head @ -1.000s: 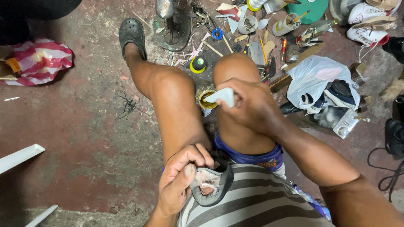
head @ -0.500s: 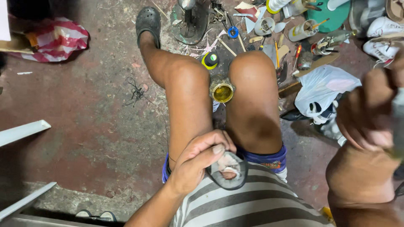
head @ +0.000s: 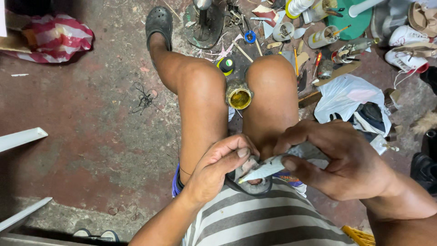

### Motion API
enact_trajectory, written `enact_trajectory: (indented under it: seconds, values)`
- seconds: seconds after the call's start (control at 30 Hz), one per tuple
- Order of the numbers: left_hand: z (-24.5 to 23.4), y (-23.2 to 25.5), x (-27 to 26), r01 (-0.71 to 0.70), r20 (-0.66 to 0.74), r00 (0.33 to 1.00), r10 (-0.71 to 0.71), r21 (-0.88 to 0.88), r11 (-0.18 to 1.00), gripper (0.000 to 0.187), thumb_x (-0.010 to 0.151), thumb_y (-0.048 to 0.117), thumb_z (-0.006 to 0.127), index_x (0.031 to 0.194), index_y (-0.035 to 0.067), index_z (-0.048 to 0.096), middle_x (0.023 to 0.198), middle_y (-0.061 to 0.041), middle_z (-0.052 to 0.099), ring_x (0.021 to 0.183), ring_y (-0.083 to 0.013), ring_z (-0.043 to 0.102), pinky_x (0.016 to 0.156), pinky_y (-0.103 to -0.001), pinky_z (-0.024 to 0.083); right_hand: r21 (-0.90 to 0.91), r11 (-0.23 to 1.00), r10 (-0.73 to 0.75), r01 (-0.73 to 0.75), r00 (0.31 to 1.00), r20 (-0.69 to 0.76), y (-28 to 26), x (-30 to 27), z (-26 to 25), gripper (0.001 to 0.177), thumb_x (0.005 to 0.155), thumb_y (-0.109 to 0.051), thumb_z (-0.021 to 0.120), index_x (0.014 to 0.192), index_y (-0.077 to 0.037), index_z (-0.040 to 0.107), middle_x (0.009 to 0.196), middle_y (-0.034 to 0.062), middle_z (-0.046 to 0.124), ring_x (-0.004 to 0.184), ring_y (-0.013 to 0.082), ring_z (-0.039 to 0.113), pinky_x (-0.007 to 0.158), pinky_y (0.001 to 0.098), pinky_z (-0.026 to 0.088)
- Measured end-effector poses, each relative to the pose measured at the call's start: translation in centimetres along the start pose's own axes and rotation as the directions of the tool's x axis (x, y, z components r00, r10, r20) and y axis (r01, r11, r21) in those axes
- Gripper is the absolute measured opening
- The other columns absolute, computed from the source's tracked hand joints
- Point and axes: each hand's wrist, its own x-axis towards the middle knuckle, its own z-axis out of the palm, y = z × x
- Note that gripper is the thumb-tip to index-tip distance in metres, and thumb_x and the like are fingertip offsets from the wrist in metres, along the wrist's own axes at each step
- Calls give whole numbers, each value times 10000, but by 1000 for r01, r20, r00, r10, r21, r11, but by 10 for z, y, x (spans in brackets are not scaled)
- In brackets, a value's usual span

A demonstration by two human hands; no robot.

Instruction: The person sits on the floor and uses a white stick to apply a yellow substance from a small container onto the sole of a black shoe. The person holds the shoe in one hand and applies the substance with the other, then places the shoe down.

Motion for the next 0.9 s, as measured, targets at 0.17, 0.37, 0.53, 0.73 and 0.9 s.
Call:
enact_trajectory:
  seconds: [0.17,0.37,0.53,0.73,0.9]
  values:
    - [-2,2,-1,-2,-35,999,4,54,999,221,1056,188,521,1054,-8,623,980,-28,599,909,-95,527,863,-257,431,-26,997,78,-76,992,101,6,2,1,168,893,-114,727,1046,-46,714,1003,61,805,833,187,815,744,317,638]
    - [-2,2,-1,4,-22,1000,-3,35,999,206,1058,177,520,1052,-1,622,968,-20,579,887,-97,521,841,-259,424,-28,995,-92,94,993,80,4,7,-7,179,875,-84,720,1043,-27,694,1036,94,799,910,239,834,754,323,660]
    - [-5,1,1,-34,-35,999,37,91,995,194,1056,166,518,1029,-2,610,1020,-33,585,937,-97,509,873,-258,413,12,985,-173,173,982,80,5,8,-9,164,865,-66,718,1016,-21,674,967,99,770,823,243,798,696,325,628]
    - [-8,-1,2,-39,-60,997,40,12,999,197,1057,171,527,987,5,606,1035,-51,609,957,-122,544,894,-281,434,28,980,-196,195,981,4,1,2,-16,111,872,-70,707,971,-56,660,877,55,744,739,188,780,645,301,626]
    - [-7,-1,1,-55,-74,996,55,0,998,211,1060,187,531,994,3,612,1026,-54,605,951,-128,543,883,-286,433,6,962,-272,272,962,17,5,6,-4,148,863,-66,715,996,-40,654,879,73,731,761,230,755,662,342,608]
